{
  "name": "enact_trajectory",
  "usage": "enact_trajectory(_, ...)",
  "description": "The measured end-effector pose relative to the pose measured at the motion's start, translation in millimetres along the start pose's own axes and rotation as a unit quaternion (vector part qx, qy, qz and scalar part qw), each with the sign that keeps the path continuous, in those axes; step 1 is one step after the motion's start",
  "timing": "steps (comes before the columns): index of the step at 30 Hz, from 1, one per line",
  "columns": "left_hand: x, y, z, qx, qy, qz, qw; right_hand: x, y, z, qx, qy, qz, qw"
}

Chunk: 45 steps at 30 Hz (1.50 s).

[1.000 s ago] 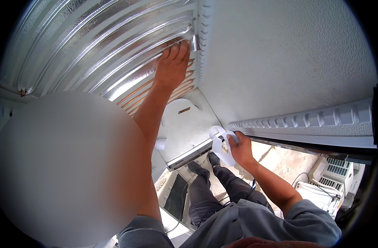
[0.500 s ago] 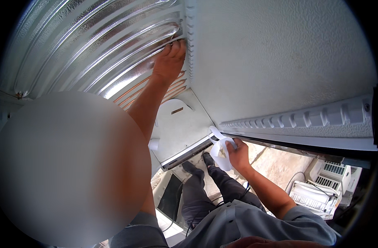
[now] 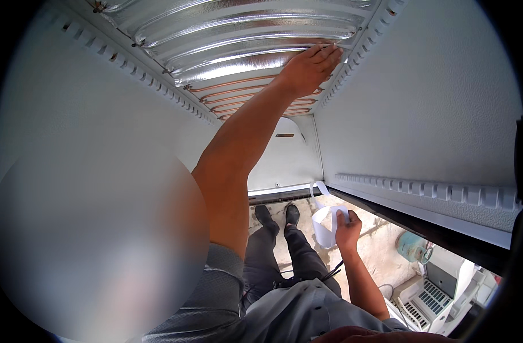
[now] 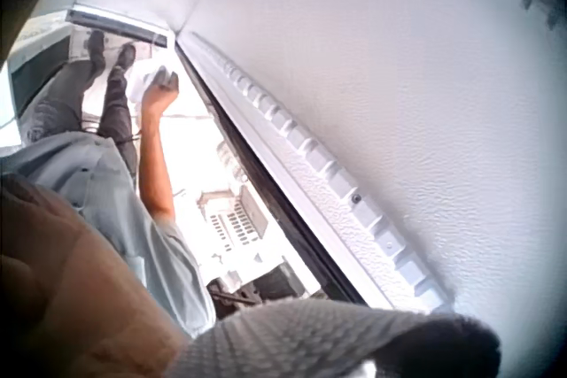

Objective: The person applies silver reflective insulation tape over the copper evaporator coils inside a refrigerator compartment. They repeatedly tear off strips of tape, press them along the coil rows, and wipe the surface with a cloth to smooth the tape and remove debris.

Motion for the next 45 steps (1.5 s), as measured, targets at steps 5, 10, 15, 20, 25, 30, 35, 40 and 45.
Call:
enact_trajectory(5, 53, -35, 28, 0.006, -0.026, 0.073, 0.997, -1, -7, -10, -0.029, -0.024, 0.013, 0.999)
enact_trajectory(10, 92, -66, 53, 0.001, -0.018, 0.155, 0.988, -6, -14, -20, -0.036, -0.044, 0.047, 0.997)
enact_trajectory(15, 124, -84, 72, 0.002, -0.008, 0.225, 0.974, -10, -26, -22, -0.033, -0.055, 0.076, 0.995)
enact_trajectory(20, 166, -99, 83, -0.007, -0.015, 0.376, 0.927, -13, -33, -17, -0.016, -0.063, 0.069, 0.996)
enact_trajectory(25, 199, -116, 90, -0.051, -0.007, 0.46, 0.887, -14, -26, -13, -0.027, -0.054, 0.064, 0.996)
enact_trajectory(30, 207, -124, 98, -0.09, -0.03, 0.459, 0.883, -13, -24, -8, -0.01, -0.063, 0.066, 0.996)
enact_trajectory(35, 205, -128, 96, -0.104, -0.065, 0.487, 0.865, -10, -23, -7, -0.025, -0.063, 0.057, 0.996)
enact_trajectory(40, 203, -125, 90, -0.166, -0.041, 0.494, 0.853, -8, -28, 0, -0.021, -0.037, 0.05, 0.998)
enact_trajectory(45, 201, -127, 97, -0.172, -0.063, 0.533, 0.826, -4, -19, 20, -0.005, -0.017, 0.034, 0.999)
Point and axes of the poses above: each hand's wrist, its own x-axis away from the middle knuckle, its own z-axis out of the back of the hand, y = z × x, the point moved 3 cm from there along -x, towards the middle knuckle, and after that the axes turned 13 degrees about z, right-handed, at the moved point
